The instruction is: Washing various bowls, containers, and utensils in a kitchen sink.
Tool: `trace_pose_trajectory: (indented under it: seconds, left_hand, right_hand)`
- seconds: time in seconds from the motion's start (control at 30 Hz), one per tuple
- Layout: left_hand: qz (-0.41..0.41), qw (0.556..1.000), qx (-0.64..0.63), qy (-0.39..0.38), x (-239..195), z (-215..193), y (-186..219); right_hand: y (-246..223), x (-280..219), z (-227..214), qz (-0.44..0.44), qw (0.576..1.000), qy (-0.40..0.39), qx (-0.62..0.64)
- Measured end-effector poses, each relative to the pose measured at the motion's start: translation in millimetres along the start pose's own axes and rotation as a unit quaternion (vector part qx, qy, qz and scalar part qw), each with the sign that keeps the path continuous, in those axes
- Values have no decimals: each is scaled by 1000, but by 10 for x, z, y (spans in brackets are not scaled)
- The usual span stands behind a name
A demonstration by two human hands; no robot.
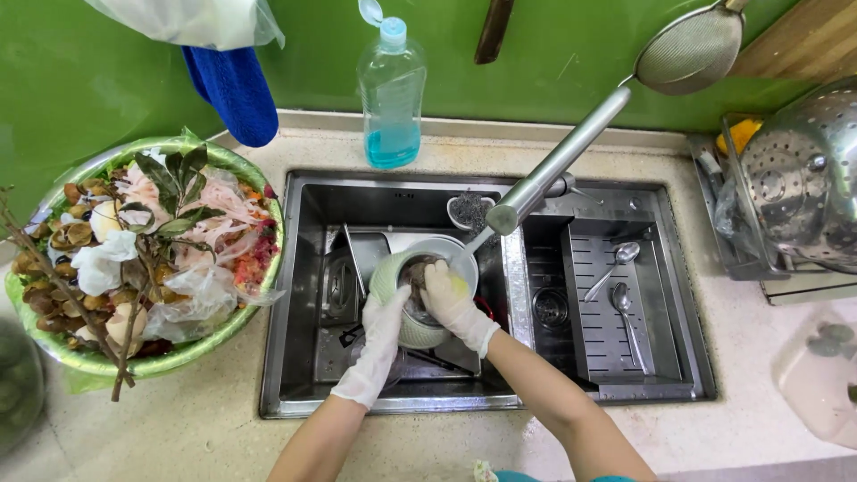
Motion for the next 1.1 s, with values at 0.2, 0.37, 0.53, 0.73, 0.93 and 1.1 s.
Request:
trace_pose_trajectory:
  seconds: [0.2, 0.37, 0.53, 0.73, 0.93, 1.1]
  left_hand:
    - [18, 1000, 14, 1, 95, 32, 49]
    - [38, 999, -15, -7, 101, 21, 112]
    - [23, 998, 16, -48, 128, 8, -106]
    - [-33, 998, 1, -62, 47, -17, 255]
    - [-8, 996, -5, -88, 84, 122, 90]
    - [-9, 995, 10, -100, 56, 37, 73]
  right_hand:
    - [248, 19, 398, -72, 995, 46, 48]
    - [158, -27, -196, -92, 967, 227, 72]
    - [378, -126, -122, -112, 992, -25, -47]
    - [97, -152, -334, -303, 940, 38, 154]
    - [255, -103, -240, -148, 975, 114, 120]
    - [298, -171, -271, -198, 977, -40, 65]
Point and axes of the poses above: each hand's wrist, its own x-axis towards the middle knuckle, its own z-axis out of the palm, y = z × x, the point moved 3 cm from there along x, towards the middle knuckle, and after that the axes turned 6 degrees about -z, right-handed, at the moved point
